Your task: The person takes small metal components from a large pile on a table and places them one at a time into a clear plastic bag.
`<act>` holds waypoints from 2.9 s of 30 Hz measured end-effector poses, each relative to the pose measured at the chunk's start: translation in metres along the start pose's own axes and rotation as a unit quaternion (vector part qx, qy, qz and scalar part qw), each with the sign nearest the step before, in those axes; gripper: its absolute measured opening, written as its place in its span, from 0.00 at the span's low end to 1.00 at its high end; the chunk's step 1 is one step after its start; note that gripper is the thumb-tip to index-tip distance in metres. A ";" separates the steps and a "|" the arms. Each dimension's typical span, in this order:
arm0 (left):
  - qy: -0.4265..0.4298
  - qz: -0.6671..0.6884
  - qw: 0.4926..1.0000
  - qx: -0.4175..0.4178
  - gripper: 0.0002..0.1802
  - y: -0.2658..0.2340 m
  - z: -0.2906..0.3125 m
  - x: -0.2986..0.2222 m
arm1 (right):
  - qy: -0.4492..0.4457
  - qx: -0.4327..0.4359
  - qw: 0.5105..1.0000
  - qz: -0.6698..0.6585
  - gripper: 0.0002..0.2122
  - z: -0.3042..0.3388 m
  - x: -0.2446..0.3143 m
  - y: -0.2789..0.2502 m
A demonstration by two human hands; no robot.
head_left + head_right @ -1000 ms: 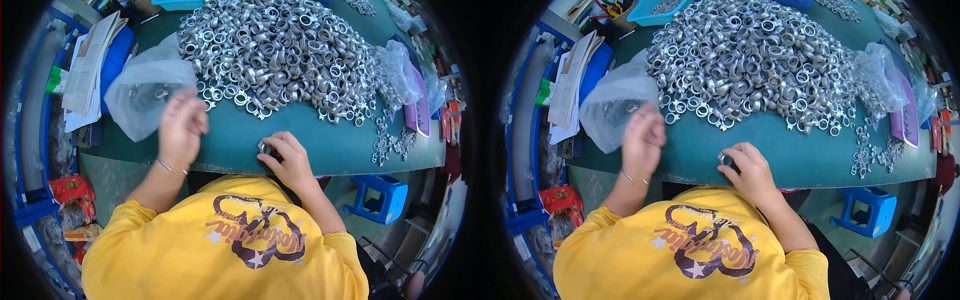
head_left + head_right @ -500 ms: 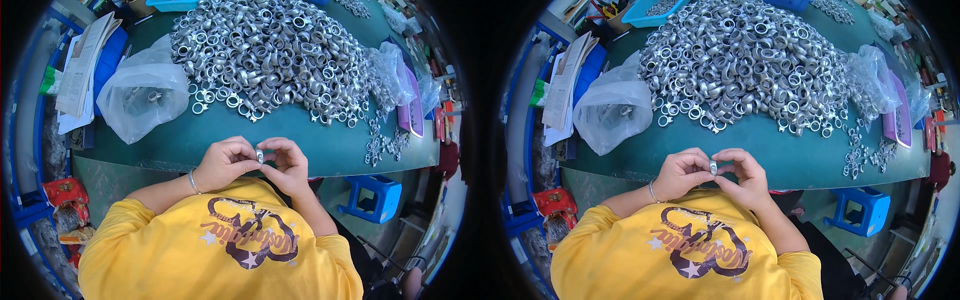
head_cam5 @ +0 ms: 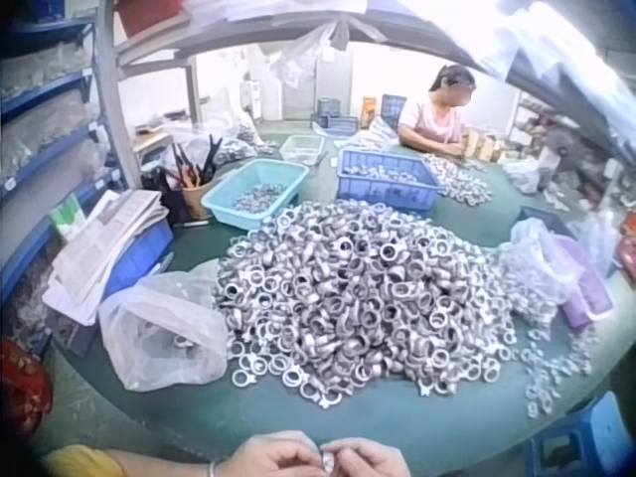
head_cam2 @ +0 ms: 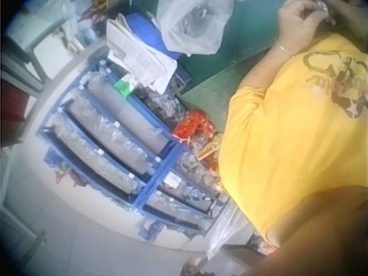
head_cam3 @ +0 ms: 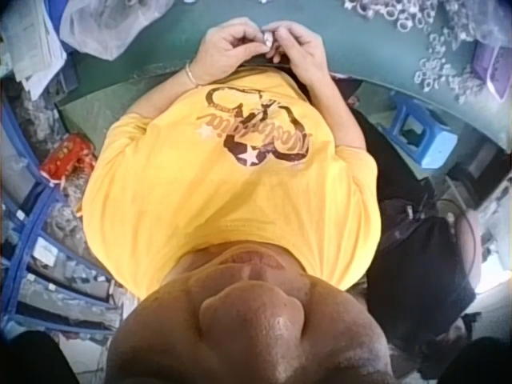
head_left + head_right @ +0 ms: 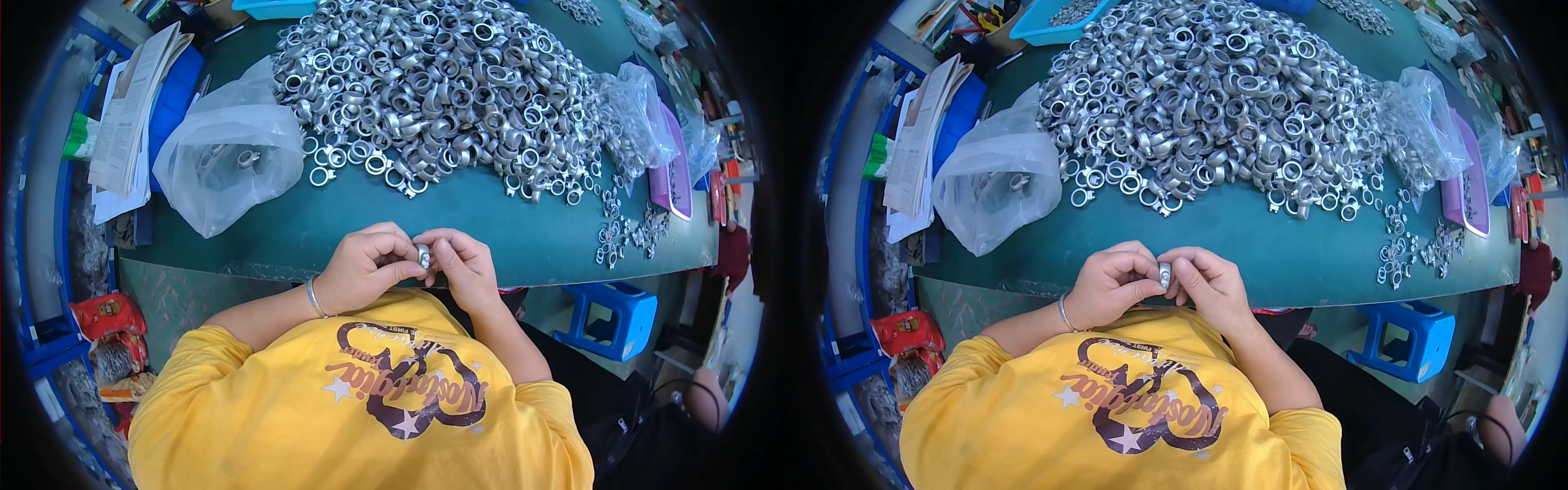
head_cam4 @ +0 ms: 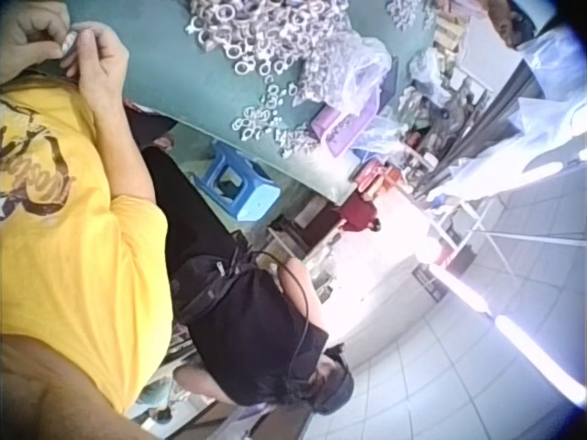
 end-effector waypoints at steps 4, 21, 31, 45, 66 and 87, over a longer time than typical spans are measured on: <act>0.084 -0.057 0.995 -0.003 0.03 0.001 -0.002 -0.016 | -0.047 -0.007 0.999 -0.007 0.08 0.000 0.009 -0.002; -0.310 0.420 0.852 -0.030 0.15 0.005 0.002 0.042 | -0.438 -0.002 0.840 0.320 0.08 0.008 0.079 0.032; -0.323 0.303 0.892 -0.086 0.10 -0.005 -0.001 0.045 | -0.400 -0.167 0.743 0.510 0.12 -0.059 0.066 0.010; -0.231 0.216 0.946 -0.064 0.08 0.002 -0.008 0.033 | -0.163 -0.055 0.982 0.077 0.07 -0.010 0.028 -0.009; -0.215 0.175 0.956 -0.094 0.09 -0.003 -0.003 0.032 | -0.321 -0.072 0.937 0.117 0.11 0.007 0.046 -0.003; -0.284 0.221 0.931 -0.051 0.14 0.006 -0.006 0.039 | -0.208 -0.067 0.972 0.083 0.16 -0.010 0.035 -0.012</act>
Point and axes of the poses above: each hand's wrist, its own z-axis away from the middle knuckle, its own y-axis out of the palm, x = y × z, the point moved 8 cm from there along -z, towards the middle knuckle, and after that the axes turned 12 degrees about -x, right-handed, at the moved point
